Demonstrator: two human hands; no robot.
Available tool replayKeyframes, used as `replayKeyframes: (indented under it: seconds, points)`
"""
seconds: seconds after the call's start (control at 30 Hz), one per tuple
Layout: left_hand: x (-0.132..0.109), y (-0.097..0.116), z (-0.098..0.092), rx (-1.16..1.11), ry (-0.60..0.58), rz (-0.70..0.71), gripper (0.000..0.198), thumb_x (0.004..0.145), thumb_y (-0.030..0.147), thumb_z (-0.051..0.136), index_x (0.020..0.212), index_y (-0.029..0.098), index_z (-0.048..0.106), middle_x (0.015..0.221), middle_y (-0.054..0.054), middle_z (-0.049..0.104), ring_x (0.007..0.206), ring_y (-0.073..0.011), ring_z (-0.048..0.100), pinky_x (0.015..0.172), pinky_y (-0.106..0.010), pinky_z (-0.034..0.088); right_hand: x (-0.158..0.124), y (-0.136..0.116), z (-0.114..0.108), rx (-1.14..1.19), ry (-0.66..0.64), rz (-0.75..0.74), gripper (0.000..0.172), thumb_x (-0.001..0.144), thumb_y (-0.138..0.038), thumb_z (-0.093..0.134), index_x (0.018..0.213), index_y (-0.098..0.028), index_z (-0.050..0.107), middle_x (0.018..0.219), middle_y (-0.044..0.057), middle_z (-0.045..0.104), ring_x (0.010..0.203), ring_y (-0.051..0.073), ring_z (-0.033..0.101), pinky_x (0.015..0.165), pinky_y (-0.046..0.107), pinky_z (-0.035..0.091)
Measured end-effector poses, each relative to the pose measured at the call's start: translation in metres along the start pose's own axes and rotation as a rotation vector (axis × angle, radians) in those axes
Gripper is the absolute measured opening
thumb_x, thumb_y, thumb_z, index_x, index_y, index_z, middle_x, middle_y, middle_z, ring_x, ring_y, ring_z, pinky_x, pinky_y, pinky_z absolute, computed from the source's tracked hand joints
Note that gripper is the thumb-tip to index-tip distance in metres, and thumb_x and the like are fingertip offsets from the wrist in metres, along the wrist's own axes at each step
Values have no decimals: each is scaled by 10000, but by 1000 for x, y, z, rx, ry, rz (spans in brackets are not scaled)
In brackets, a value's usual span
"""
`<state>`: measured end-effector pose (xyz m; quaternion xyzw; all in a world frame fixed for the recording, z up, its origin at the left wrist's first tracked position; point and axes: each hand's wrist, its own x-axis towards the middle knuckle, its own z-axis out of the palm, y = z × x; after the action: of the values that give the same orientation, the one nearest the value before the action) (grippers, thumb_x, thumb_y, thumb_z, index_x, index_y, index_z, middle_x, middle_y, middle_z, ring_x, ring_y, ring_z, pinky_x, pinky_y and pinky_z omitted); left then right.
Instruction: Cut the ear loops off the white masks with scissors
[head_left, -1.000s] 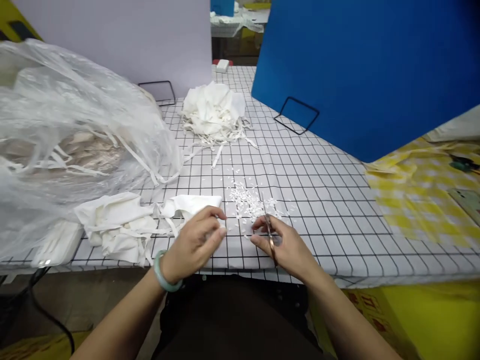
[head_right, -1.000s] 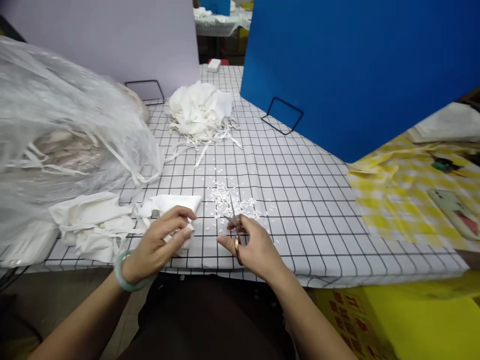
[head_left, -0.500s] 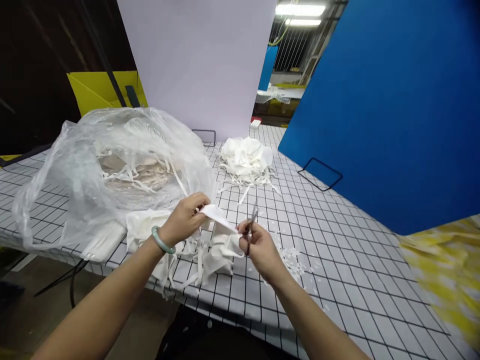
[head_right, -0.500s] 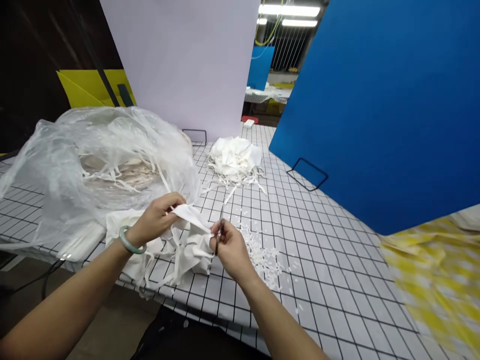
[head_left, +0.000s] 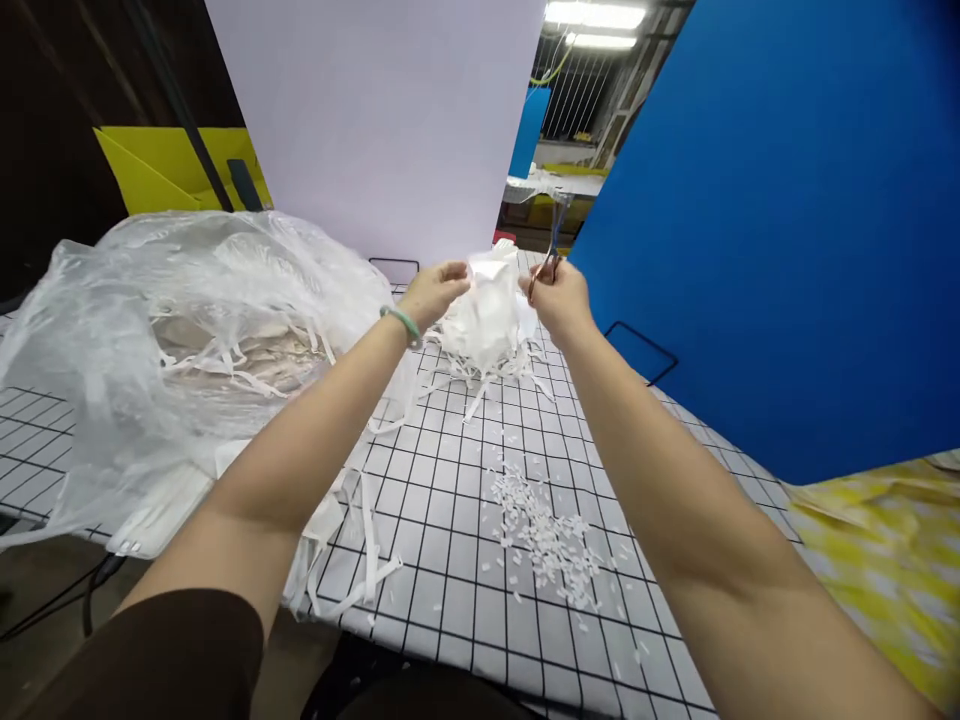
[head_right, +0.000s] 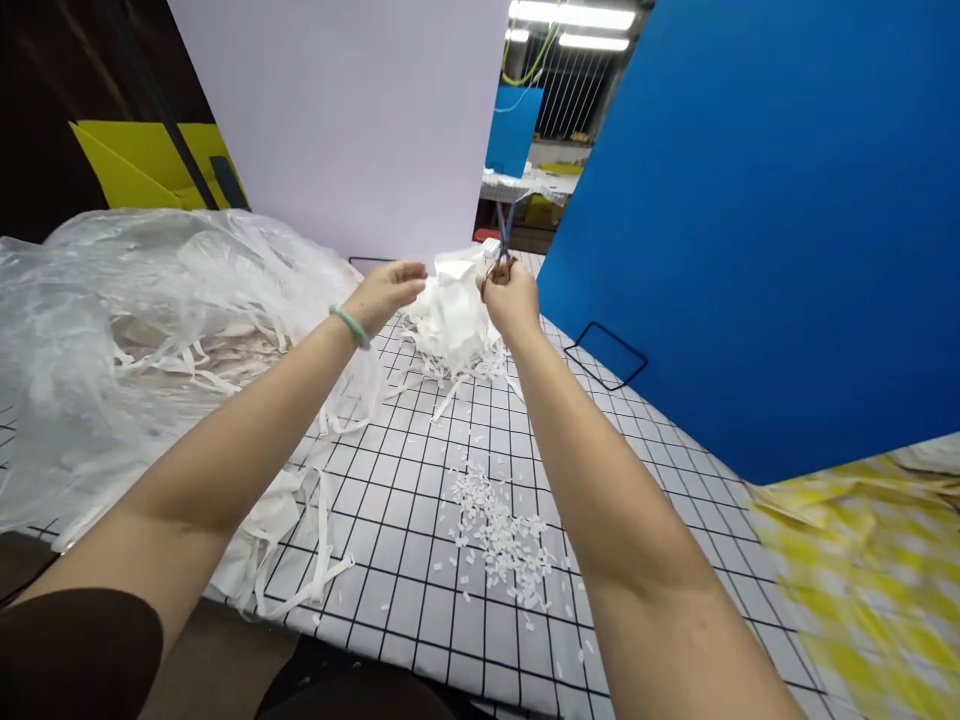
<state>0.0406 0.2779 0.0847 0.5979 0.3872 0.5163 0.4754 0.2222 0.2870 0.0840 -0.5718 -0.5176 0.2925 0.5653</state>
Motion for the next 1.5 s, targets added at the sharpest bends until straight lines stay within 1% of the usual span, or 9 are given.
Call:
replayKeyframes:
  seconds: [0.13,0.3,0.43,0.6,0.87,1.07,1.2,1.37,1.5]
  points:
    - [-99,-49,14,28,-110,-200,530,877,370,734,1344,187,563,1502,-196,505,1295,-337,571,1021,-491,536,-101,40,-3,-123,-376,135,82,695,-203,692,731,-184,620,639,0,623,573,157,584,526,284,436]
    - [-210,-83,51,116,-54,-195,323,1002,287,430,1233,139,602,1196,-156,695,1116,-278,676,974,-468,571,-231,63,-11,-259,-611,146,74,671,-210,627,745,-208,632,622,-11,630,568,167,564,530,284,410]
    - [-251,-81,45,341,-48,-48,313,1013,282,392,1184,154,620,1239,-135,680,1215,-258,626,1081,-457,512,-268,73,-16,-414,-575,-3,51,706,-255,587,753,-234,584,670,4,598,664,203,562,582,303,414]
    - [-282,-67,-18,666,166,49,363,933,397,605,1188,138,611,1251,-156,656,1235,-303,579,1078,-508,479,-263,78,27,-415,-543,14,226,742,-359,697,881,-245,560,937,61,684,882,266,586,714,361,445]
    - [-304,-73,-57,474,312,-182,227,939,304,541,770,166,603,691,-6,588,646,-145,583,607,-253,504,-243,70,134,-180,-661,131,190,716,-147,670,779,-235,513,746,-10,615,770,198,577,778,364,464]
    - [-299,-83,-61,673,536,-36,335,864,284,690,1170,189,593,1264,-134,540,1178,-297,534,986,-487,495,-244,47,45,99,-741,381,265,715,-269,748,862,-213,534,800,-18,620,669,136,580,660,306,503]
    - [-237,-76,-94,979,160,15,269,823,76,655,1058,207,674,1267,-140,564,1239,-350,468,1041,-599,428,-250,32,-12,397,-655,555,368,638,-258,851,858,-223,558,765,-33,608,643,128,569,653,305,507]
    - [-162,-42,-100,971,-23,19,266,725,40,724,952,177,703,1080,-103,639,1097,-310,545,1023,-538,442,-267,35,-10,594,-484,703,412,567,-226,901,819,-231,575,755,-44,602,662,131,586,698,311,539]
    - [-208,-20,-54,782,-254,29,170,916,291,641,798,169,653,808,-47,609,802,-211,567,791,-381,507,-288,41,2,702,-312,744,448,551,-261,928,821,-238,571,754,-50,598,671,131,591,720,306,546]
